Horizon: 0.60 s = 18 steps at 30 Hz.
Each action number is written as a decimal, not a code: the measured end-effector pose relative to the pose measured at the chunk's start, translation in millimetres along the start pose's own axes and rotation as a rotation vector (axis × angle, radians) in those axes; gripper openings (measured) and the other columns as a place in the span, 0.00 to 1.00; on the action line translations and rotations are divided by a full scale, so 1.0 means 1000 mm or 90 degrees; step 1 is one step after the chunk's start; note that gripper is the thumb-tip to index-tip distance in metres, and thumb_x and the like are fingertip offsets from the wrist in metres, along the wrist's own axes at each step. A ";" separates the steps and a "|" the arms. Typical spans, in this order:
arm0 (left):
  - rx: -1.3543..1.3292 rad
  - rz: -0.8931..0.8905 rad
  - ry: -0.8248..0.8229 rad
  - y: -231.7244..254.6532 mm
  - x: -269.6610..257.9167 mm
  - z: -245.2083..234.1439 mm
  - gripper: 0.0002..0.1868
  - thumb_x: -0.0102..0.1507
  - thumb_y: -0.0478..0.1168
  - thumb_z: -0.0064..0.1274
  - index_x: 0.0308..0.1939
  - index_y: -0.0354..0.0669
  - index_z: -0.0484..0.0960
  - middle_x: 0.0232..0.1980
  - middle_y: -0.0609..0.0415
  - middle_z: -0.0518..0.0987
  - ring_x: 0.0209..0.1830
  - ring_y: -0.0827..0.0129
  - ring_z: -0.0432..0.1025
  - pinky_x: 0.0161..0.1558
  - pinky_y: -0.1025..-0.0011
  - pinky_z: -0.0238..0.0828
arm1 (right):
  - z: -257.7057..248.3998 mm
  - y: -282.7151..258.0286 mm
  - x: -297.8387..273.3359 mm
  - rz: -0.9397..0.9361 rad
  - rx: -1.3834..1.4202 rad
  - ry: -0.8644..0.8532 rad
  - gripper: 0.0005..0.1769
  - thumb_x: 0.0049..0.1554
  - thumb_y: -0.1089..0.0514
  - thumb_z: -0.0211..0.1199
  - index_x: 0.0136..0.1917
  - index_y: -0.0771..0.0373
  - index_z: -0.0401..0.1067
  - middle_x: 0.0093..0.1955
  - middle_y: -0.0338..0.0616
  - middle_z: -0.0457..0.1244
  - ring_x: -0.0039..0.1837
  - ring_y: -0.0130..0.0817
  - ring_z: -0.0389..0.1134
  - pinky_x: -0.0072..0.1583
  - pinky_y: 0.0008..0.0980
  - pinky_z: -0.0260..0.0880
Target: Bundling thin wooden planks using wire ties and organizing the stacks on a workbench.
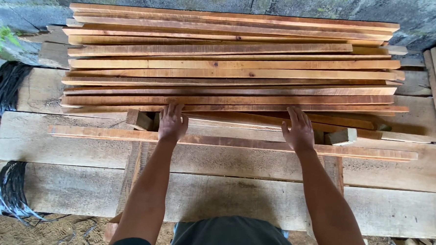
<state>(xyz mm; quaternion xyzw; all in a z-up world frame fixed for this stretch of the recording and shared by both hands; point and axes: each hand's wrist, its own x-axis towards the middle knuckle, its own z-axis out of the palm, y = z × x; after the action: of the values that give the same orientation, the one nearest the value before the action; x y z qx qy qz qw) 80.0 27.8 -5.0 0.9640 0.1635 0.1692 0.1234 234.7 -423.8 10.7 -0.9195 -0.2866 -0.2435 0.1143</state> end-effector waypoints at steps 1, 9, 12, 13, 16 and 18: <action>0.008 0.002 -0.004 0.001 0.000 -0.001 0.21 0.58 0.47 0.48 0.55 0.56 0.80 0.52 0.54 0.75 0.59 0.56 0.72 0.62 0.51 0.68 | -0.008 -0.005 0.003 0.004 0.020 -0.038 0.32 0.52 0.54 0.67 0.70 0.59 0.72 0.64 0.51 0.66 0.67 0.50 0.68 0.67 0.48 0.68; 0.040 0.021 -0.011 -0.005 0.003 0.009 0.23 0.56 0.48 0.51 0.57 0.58 0.78 0.51 0.54 0.72 0.57 0.57 0.71 0.61 0.52 0.69 | -0.013 -0.008 0.008 0.072 -0.043 -0.190 0.39 0.54 0.42 0.63 0.78 0.47 0.66 0.69 0.42 0.63 0.73 0.47 0.62 0.74 0.51 0.59; 0.037 0.007 -0.039 -0.004 0.006 0.007 0.23 0.56 0.48 0.50 0.57 0.59 0.77 0.52 0.55 0.72 0.58 0.58 0.70 0.62 0.53 0.66 | -0.011 -0.006 0.009 0.085 -0.064 -0.221 0.39 0.54 0.40 0.64 0.77 0.44 0.65 0.67 0.44 0.59 0.72 0.51 0.59 0.74 0.54 0.57; 0.043 0.008 -0.045 -0.004 0.005 0.007 0.23 0.56 0.49 0.51 0.57 0.59 0.76 0.52 0.55 0.71 0.59 0.58 0.69 0.63 0.54 0.65 | -0.014 -0.008 0.010 0.091 -0.050 -0.223 0.39 0.53 0.40 0.65 0.76 0.45 0.65 0.69 0.45 0.57 0.76 0.53 0.55 0.76 0.56 0.54; 0.051 0.010 -0.069 -0.004 0.005 0.004 0.23 0.57 0.49 0.50 0.57 0.59 0.75 0.53 0.55 0.72 0.62 0.59 0.68 0.67 0.55 0.61 | -0.021 -0.011 0.012 0.101 -0.019 -0.239 0.34 0.53 0.41 0.66 0.72 0.47 0.67 0.73 0.45 0.56 0.80 0.51 0.52 0.79 0.58 0.49; 0.050 0.011 -0.086 -0.005 0.004 0.005 0.22 0.58 0.49 0.49 0.57 0.59 0.74 0.54 0.56 0.72 0.64 0.60 0.67 0.69 0.56 0.58 | -0.026 -0.014 0.014 0.103 -0.004 -0.252 0.30 0.55 0.41 0.66 0.68 0.48 0.68 0.75 0.44 0.57 0.82 0.49 0.52 0.80 0.58 0.47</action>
<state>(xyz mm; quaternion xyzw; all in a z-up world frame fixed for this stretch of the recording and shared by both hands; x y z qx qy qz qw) 84.4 32.7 -10.2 0.9788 0.1533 0.0979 0.0945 226.4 -414.7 41.6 -0.9698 -0.2279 -0.0492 0.0718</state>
